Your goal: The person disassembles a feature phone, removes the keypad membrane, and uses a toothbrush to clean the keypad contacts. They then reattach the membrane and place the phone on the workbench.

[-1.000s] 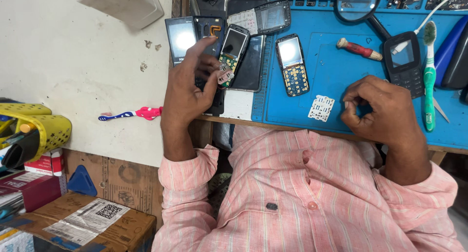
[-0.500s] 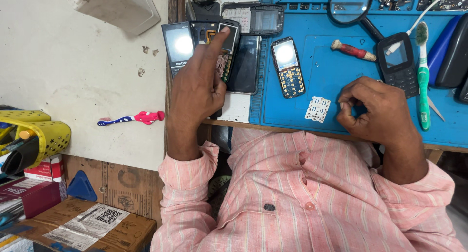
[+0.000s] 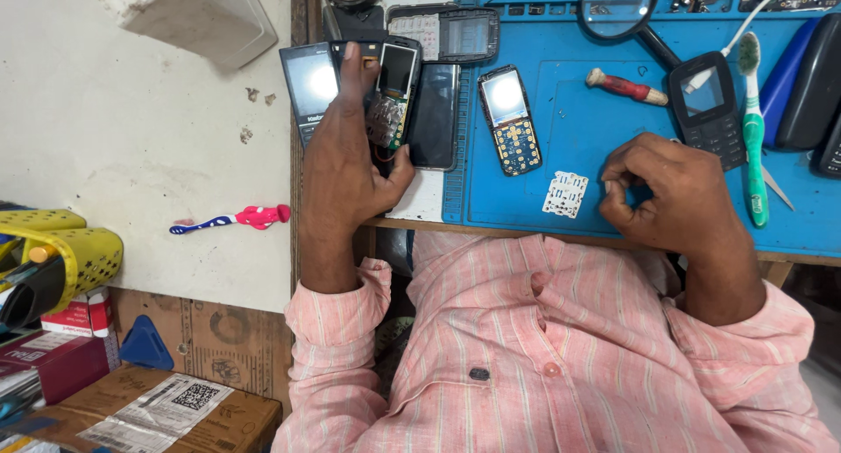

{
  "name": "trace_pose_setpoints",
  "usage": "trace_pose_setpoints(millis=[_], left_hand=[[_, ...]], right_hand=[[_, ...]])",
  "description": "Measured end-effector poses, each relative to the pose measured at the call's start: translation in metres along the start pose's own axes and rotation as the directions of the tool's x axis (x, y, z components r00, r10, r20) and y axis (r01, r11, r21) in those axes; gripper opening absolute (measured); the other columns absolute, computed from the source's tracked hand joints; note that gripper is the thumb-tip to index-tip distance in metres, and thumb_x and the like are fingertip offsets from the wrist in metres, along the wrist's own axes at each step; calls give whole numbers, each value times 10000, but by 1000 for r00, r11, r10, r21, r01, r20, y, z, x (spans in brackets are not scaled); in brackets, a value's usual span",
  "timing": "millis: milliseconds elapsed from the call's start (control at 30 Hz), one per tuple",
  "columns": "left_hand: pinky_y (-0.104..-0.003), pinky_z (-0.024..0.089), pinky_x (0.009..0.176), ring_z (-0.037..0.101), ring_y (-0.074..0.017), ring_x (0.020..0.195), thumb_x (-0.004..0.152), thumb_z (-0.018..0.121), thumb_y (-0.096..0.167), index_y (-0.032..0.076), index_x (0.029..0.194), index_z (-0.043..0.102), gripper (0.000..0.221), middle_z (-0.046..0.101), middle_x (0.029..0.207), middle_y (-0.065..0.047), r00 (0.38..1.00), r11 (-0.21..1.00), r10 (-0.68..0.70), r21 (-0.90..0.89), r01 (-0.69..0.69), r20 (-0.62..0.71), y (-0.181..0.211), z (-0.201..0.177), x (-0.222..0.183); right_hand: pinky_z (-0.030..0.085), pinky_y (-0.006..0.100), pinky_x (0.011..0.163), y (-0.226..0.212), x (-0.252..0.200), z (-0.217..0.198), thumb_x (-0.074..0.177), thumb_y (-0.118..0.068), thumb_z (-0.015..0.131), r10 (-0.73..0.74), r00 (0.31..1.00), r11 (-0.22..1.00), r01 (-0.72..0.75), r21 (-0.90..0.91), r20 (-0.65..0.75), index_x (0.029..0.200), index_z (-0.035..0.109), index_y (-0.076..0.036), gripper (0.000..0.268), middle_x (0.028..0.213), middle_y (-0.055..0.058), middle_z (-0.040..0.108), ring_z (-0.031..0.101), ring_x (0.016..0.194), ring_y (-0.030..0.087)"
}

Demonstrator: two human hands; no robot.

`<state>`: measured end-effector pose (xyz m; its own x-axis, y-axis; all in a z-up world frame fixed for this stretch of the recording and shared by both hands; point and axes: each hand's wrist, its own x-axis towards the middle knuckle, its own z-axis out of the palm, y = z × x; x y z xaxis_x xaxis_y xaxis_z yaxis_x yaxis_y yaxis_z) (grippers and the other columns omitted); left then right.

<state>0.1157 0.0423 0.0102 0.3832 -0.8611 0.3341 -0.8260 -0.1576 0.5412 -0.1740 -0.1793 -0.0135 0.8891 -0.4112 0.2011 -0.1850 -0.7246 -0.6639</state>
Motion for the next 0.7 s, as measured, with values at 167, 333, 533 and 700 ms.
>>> trace_pose_setpoints(millis=[167,333,533,700], left_hand=[[-455,412,1203,510,-395,1410,907,792,103,17,1603,150,951,452,1552,-218,996,998,47,52,-44,-70,5,2,-2],[-527,369,1236,432,-391,1461,898,815,144,90,1489,500,672,420,1583,-173,980,983,170,-79,-163,103,50,46,-2],[-593,325,1237,323,-399,1510,835,864,279,131,1288,685,509,355,1613,-191,954,973,206,-147,-176,217,88,89,-7],[-575,325,1250,324,-356,1521,870,863,298,135,1154,748,347,368,1624,-156,954,979,198,-96,-180,223,85,94,-15]], right_hand=[[532,262,652,2,-2,-2,804,20,704,10,999,994,-7,110,-30,892,639,-30,119,907,93,678,649,700,160],[521,224,666,14,-14,-6,875,20,676,83,986,975,-50,218,-144,913,645,-12,59,898,87,695,643,716,120],[549,205,737,21,-28,-6,927,22,650,199,967,889,-110,444,-159,963,648,-5,45,1020,118,679,655,827,91],[537,221,720,12,-26,-4,914,42,678,164,974,938,-105,329,-157,953,659,-4,64,1045,128,689,642,802,100]])
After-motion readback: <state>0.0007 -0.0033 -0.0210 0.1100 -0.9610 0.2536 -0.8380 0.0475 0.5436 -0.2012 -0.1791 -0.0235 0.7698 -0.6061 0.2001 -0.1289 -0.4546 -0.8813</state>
